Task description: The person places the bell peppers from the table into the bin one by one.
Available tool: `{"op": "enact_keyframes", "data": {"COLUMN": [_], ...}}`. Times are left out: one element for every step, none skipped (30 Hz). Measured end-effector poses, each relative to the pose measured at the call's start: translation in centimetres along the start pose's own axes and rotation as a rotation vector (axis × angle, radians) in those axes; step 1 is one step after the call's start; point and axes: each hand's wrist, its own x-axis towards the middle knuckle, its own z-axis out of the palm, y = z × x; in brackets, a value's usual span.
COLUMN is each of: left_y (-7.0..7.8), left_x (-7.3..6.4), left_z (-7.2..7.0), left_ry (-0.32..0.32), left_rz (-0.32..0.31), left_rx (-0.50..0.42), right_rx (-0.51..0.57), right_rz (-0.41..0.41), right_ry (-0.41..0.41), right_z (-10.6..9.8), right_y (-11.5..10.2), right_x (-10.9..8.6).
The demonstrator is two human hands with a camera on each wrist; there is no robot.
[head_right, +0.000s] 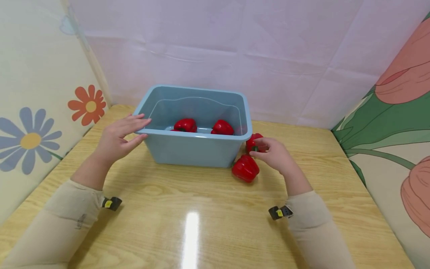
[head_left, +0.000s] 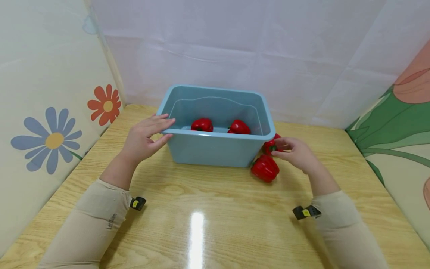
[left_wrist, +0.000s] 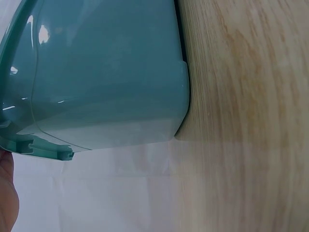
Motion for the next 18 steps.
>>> {"op": "enact_keyframes", "data": {"left_y": [0.0, 0.0, 0.0, 0.0, 0.0, 0.0, 0.0, 0.0, 0.0, 0.0, 0.0, 0.0, 0.0, 0.1, 0.1, 0.1, 0.1, 0.1], "left_x": [0.0, 0.0, 0.0, 0.0, 0.0, 0.0, 0.0, 0.0, 0.0, 0.0, 0.0, 0.0, 0.0, 0.0, 0.0, 0.0, 0.0, 0.0], "left_z": [0.0, 0.0, 0.1, 0.1, 0.1, 0.1, 0.0, 0.0, 0.0, 0.0, 0.0, 0.0, 0.0, -0.1, -0.1, -0.1, 0.0, 0.0], "left_ry": [0.002, 0.004, 0.006, 0.007, 0.007, 0.006, 0.006, 0.004, 0.004, 0.002, 0.003, 0.004, 0.007, 0.01, 0.011, 0.013, 0.015, 0.016], "left_rz": [0.0, 0.001, 0.002, 0.004, 0.005, 0.005, 0.005, 0.003, 0.005, 0.006, 0.006, 0.009, 0.01, 0.012, 0.016, 0.014, 0.016, 0.017], "left_rx": [0.002, 0.004, 0.005, 0.007, 0.009, 0.011, 0.011, 0.009, 0.007, 0.007, 0.005, 0.004, 0.002, 0.003, 0.005, 0.004, 0.006, 0.006], "right_rx": [-0.009, -0.021, -0.031, -0.044, -0.056, -0.065, -0.071, -0.076, -0.077, -0.078, -0.077, -0.076, -0.075, -0.073, -0.073, -0.076, -0.078, -0.076], "right_rz": [0.004, 0.007, 0.01, 0.016, 0.018, 0.024, 0.035, 0.039, 0.042, 0.044, 0.047, 0.054, 0.063, 0.07, 0.079, 0.088, 0.098, 0.107], "right_ry": [-0.008, -0.014, -0.021, -0.029, -0.036, -0.044, -0.053, -0.062, -0.072, -0.08, -0.088, -0.097, -0.103, -0.108, -0.112, -0.117, -0.121, -0.125], "right_z": [0.1, 0.3, 0.4, 0.5, 0.6, 0.7, 0.8, 0.9, 1.1, 1.2, 1.3, 1.4, 1.5, 1.6, 1.6, 1.7, 1.8, 1.9], "right_y": [0.1, 0.2, 0.3, 0.5, 0.5, 0.6, 0.7, 0.8, 0.9, 1.0, 1.1, 1.2, 1.2, 1.3, 1.4, 1.4, 1.5, 1.5], "right_x": [0.0, 0.0, 0.1, 0.1, 0.1, 0.1, 0.1, 0.1, 0.1, 0.1, 0.1, 0.1, 0.1, 0.2, 0.2, 0.2, 0.2, 0.2]}}
